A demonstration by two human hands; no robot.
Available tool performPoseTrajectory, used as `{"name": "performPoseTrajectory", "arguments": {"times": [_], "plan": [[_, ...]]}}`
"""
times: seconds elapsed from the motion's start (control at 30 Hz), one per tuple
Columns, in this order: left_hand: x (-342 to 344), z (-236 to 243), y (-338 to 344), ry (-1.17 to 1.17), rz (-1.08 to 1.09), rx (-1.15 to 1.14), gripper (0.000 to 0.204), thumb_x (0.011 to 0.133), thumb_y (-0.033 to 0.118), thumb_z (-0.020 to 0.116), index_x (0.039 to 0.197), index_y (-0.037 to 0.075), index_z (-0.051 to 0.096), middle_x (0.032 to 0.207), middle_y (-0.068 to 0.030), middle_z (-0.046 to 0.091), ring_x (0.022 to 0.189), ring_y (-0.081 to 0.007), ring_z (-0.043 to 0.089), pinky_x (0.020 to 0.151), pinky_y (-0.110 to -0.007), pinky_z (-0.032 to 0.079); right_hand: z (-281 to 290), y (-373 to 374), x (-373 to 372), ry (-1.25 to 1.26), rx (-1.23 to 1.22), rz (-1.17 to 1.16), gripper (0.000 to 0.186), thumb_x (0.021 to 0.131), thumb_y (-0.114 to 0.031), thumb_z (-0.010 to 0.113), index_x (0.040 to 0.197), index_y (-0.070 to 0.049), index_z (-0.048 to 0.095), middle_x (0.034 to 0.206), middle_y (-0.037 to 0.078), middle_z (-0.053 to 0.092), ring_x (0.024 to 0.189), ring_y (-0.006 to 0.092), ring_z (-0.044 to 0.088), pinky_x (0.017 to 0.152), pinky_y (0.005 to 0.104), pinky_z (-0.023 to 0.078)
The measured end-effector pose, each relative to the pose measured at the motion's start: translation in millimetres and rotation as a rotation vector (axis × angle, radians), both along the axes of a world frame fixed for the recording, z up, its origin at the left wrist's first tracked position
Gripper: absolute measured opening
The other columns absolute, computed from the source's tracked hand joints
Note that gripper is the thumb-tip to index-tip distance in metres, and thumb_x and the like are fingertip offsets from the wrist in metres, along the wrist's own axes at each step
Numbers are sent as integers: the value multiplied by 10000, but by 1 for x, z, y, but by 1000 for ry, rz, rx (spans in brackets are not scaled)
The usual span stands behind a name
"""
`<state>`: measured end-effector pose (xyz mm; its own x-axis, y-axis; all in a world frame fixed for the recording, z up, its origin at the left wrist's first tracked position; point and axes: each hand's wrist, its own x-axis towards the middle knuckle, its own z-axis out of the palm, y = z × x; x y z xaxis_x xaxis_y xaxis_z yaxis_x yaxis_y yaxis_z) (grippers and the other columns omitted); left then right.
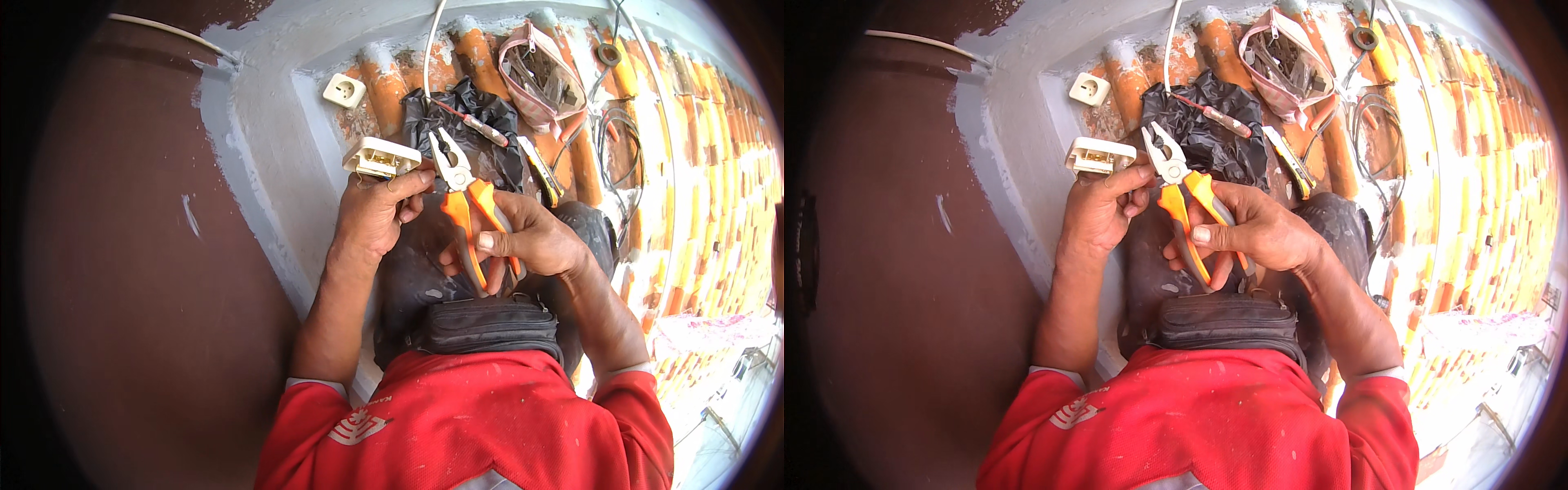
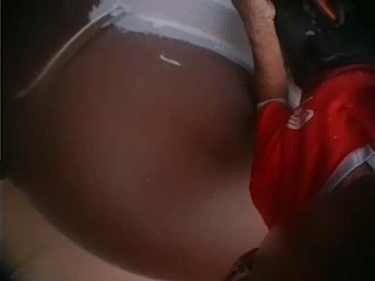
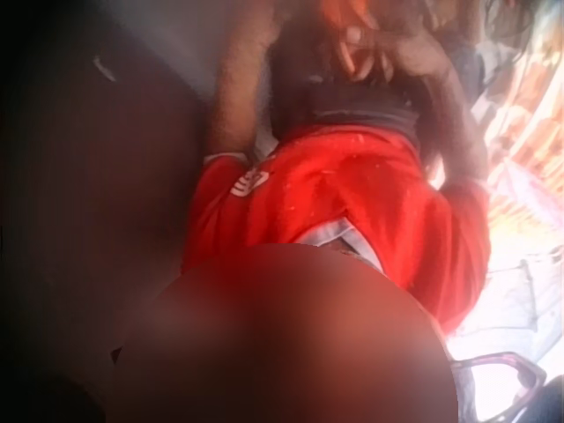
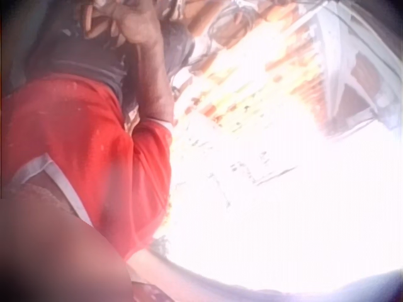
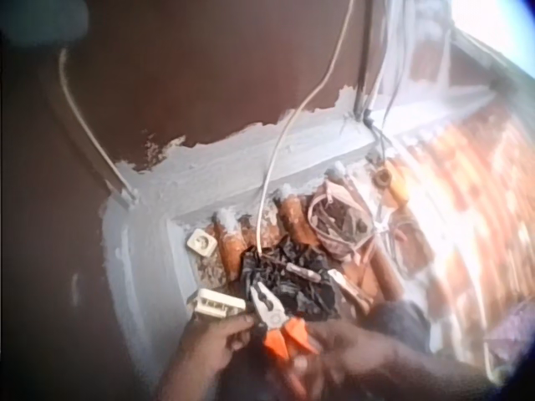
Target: The person strips the insulation from electrical wires using pliers, then connects the wires to a wall socket using a screwdriver. They tighten the terminal screws to secure the connections and prepare the outlet for mounting.
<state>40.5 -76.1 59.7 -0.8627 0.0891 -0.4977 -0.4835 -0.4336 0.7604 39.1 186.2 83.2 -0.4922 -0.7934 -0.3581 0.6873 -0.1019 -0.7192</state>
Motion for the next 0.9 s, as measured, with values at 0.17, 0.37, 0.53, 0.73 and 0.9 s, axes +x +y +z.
{"name": "performPoseTrajectory", "arguments": {"times": [0.17,0.37,0.53,0.73,0.9], "plan": [[1,3,4,49,-22,-3,219,945,49,828,1158,56,778,956,-30,774,697,-84,618,543,-238,393,-4,-5,4,-45,-92,-14,380,1127,-194,690,1390,50,563,1239,238,777,1131,368,809,724,416,731],[2,2,4,84,-13,37,178,920,46,862,1083,61,792,934,-46,788,668,-94,604,541,-246,385,-10,-6,7,-11,-133,1,405,1132,-213,684,1423,37,554,1189,220,781,1076,337,819,727,381,719],[3,0,-1,100,-41,41,196,931,52,874,1103,58,781,943,-50,790,687,-99,626,544,-246,405,-16,-6,9,-38,-155,-36,419,1119,-218,709,1431,18,558,1105,176,776,966,281,814,675,339,683],[2,1,-2,136,-56,22,216,942,35,867,1134,39,766,947,-54,784,693,-106,645,545,-244,416,-20,-13,11,149,-73,-85,650,929,-154,937,1425,12,550,1044,121,748,904,195,776,766,323,650],[5,1,-1,129,-37,-67,197,956,67,850,1141,49,783,921,-16,756,694,-76,609,555,-239,389,1,-14,4,265,267,-64,622,855,-127,927,1320,44,551,1055,140,722,941,240,764,856,399,626]]}}
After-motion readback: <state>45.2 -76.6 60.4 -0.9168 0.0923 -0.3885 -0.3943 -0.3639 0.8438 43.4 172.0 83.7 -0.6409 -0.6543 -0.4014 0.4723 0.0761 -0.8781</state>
